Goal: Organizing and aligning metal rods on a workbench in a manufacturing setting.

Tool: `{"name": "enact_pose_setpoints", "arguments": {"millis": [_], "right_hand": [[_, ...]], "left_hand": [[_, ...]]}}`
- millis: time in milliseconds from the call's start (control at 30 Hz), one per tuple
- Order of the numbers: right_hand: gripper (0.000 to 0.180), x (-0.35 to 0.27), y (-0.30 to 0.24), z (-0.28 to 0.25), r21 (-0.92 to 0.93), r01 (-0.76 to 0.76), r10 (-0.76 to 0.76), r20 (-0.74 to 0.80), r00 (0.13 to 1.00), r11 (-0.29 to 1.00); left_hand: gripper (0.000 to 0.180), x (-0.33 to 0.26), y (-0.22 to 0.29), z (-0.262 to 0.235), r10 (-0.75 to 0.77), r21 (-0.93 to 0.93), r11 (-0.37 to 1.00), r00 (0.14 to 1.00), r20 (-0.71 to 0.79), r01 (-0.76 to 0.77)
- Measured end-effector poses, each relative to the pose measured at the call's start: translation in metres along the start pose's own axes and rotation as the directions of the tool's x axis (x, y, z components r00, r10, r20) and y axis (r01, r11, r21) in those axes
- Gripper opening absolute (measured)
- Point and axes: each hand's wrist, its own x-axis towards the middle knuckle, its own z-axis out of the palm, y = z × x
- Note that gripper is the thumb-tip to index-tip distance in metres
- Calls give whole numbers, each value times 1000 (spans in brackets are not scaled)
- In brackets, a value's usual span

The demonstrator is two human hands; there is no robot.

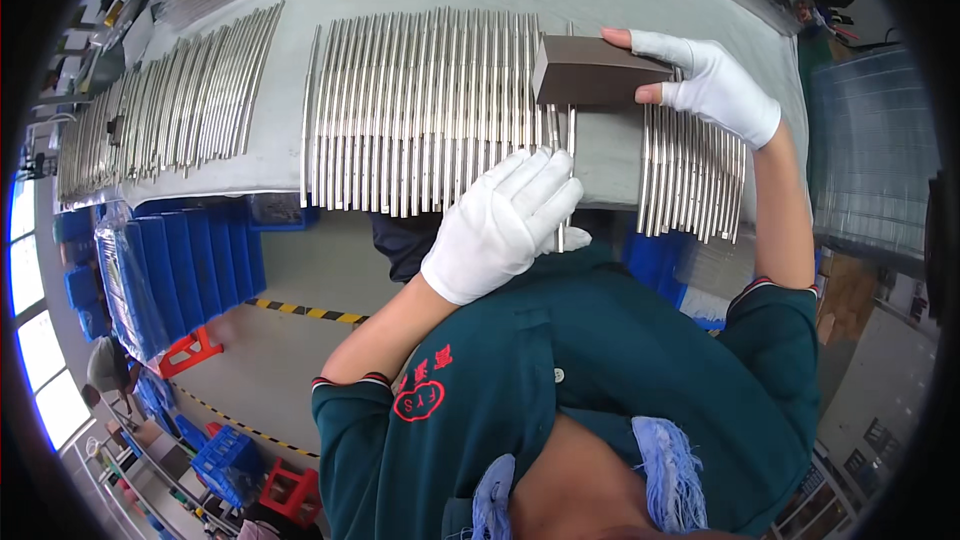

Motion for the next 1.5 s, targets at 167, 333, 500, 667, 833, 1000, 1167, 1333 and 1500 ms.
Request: {"name": "enact_pose_setpoints", "arguments": {"millis": [167,333,500,667,833,1000,1167,1333,1500], "right_hand": [[62,24,-13,39,-259,105,-134,-96,986,960],[72,59,18,29,174,140,-64,-382,922,975],[67,92,23,44,672,46,108,-185,977,739],[54,121,22,57,877,21,-8,-19,1000,480],[50,128,30,68,957,-100,-22,110,994,273],[51,119,38,63,968,-96,-31,106,994,231],[52,96,50,46,979,-111,28,107,994,173],[51,73,66,27,981,-120,61,112,992,152],[52,67,69,22,979,-143,79,133,988,146]], "left_hand": [[59,-1,0,4,-9,30,1000,1000,28,9],[58,-1,2,2,-23,116,993,996,91,12],[63,-4,6,-1,-77,137,989,983,167,54],[65,-2,5,-3,-94,116,991,969,228,69],[66,-6,0,5,-67,195,980,973,222,23],[74,-4,-1,-18,-161,260,961,953,257,93],[71,2,-3,-14,-32,164,986,917,398,-37],[51,11,0,1,157,54,978,888,433,-200],[49,13,2,1,154,25,982,864,480,-189]]}}
